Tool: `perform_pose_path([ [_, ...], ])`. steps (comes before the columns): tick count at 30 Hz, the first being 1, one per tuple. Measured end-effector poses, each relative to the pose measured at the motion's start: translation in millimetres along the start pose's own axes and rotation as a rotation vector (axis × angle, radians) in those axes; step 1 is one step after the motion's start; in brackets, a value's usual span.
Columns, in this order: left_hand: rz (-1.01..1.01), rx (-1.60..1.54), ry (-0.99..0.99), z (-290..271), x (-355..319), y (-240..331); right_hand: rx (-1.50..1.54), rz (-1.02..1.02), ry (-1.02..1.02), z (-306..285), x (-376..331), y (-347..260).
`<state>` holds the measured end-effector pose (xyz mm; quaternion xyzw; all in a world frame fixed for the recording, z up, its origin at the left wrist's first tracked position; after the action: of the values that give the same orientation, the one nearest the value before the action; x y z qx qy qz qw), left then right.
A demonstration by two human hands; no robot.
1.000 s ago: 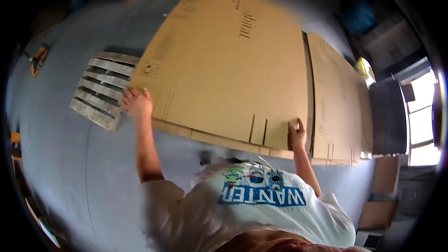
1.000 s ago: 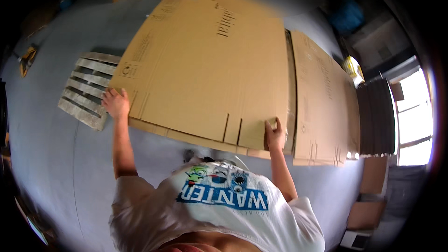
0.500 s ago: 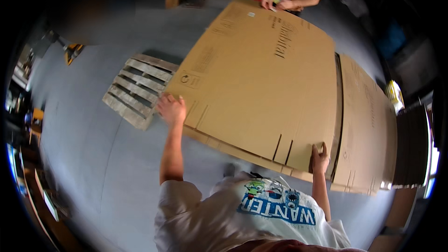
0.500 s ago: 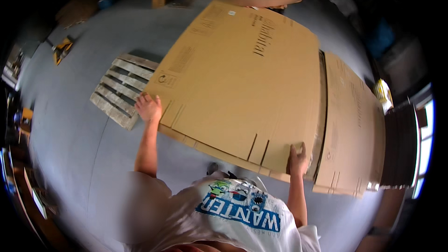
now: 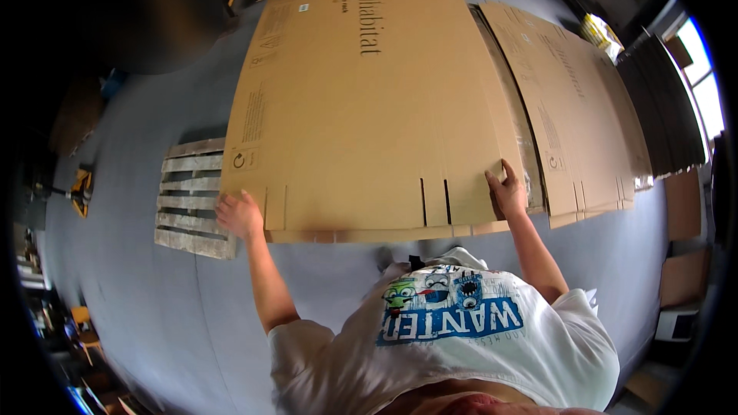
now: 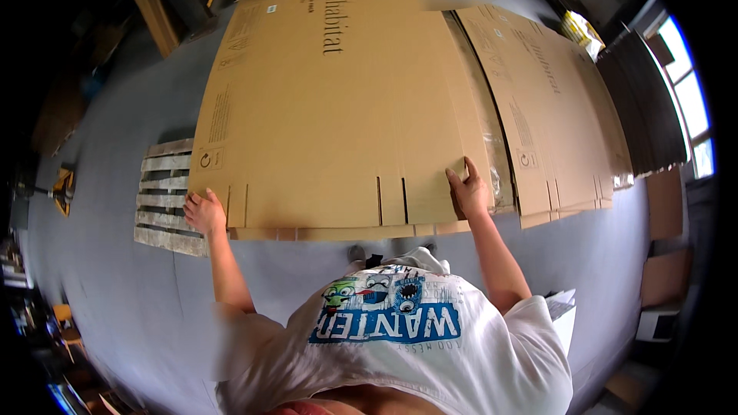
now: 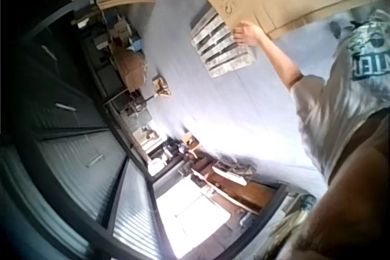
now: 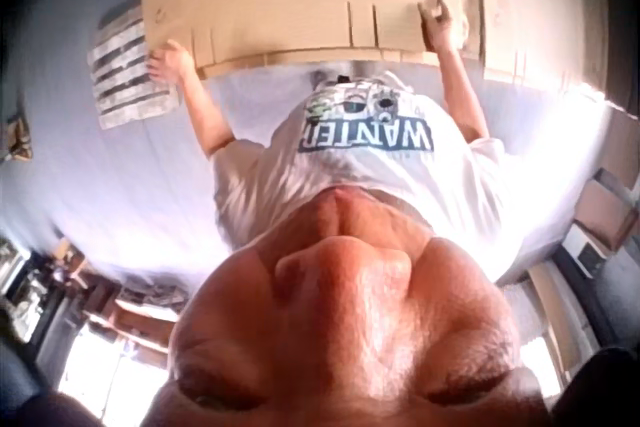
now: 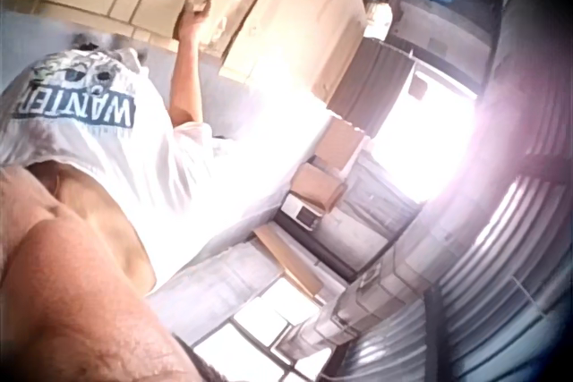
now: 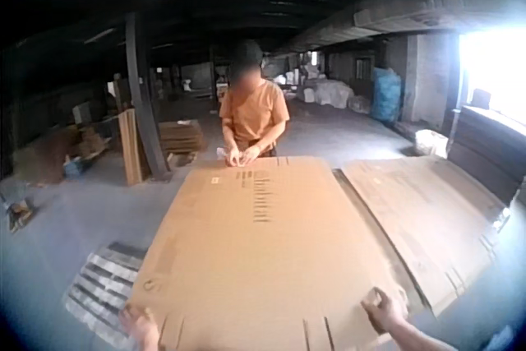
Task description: The person repeatedly lifts flat cardboard boxes from a wooden pallet and stacks them into a growing pile. Another person is visible in the background applying tape to the boxes. The camera wearer handles the boxes by hand, lifting and placing them one by one.
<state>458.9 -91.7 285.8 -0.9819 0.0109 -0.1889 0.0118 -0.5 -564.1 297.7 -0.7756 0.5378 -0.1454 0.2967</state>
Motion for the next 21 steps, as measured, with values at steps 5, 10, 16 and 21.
perform_pose_path([
  [5, 0.093, -0.003, -0.031, 10, 4, -4, 0.562, 0.172, -0.270, 4, 4, 1],
  [10, 0.132, 0.014, -0.207, -4, 39, 3, 0.654, 0.191, -0.283, -26, -2, -11],
  [16, 0.161, -0.661, -0.752, 15, 79, -25, 0.710, 0.021, -0.234, -82, 33, -15],
  [21, 0.060, -1.440, -0.936, -12, -36, 136, 0.084, -0.147, 0.170, -318, 59, 41],
])
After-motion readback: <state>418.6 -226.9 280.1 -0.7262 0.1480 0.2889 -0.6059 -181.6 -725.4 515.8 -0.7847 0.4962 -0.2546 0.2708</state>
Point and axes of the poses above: each hand's wrist, its own x-axis towards the middle knuckle, its own z-axis out of the palm, y = z × x, the point moved 7 cm from there along x, towards the middle knuckle, and after that the axes turned 1 degree about -y, right-handed, at the moved point
